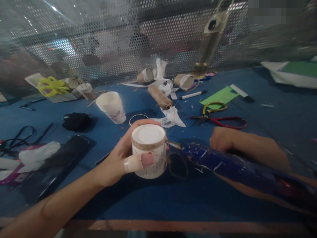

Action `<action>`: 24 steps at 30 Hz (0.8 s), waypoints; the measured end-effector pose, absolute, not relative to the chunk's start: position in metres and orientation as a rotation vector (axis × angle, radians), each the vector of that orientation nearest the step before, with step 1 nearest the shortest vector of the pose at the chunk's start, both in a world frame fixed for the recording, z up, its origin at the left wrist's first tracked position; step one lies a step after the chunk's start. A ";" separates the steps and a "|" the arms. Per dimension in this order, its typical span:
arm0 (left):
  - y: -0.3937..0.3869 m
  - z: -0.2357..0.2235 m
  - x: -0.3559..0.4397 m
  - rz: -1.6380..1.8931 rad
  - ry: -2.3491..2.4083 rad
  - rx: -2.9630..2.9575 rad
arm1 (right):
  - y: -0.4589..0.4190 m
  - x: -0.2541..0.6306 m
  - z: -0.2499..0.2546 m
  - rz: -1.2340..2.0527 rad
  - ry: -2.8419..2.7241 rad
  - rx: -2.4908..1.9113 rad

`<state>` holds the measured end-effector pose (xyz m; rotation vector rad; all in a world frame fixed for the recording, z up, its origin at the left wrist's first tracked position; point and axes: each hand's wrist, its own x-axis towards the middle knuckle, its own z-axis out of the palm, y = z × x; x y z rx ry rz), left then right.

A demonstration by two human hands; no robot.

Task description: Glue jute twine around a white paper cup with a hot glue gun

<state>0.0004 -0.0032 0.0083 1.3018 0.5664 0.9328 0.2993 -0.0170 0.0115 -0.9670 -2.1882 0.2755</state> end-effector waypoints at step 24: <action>-0.015 0.009 0.023 0.951 0.732 1.229 | -0.018 0.273 0.019 0.469 -1.885 -0.974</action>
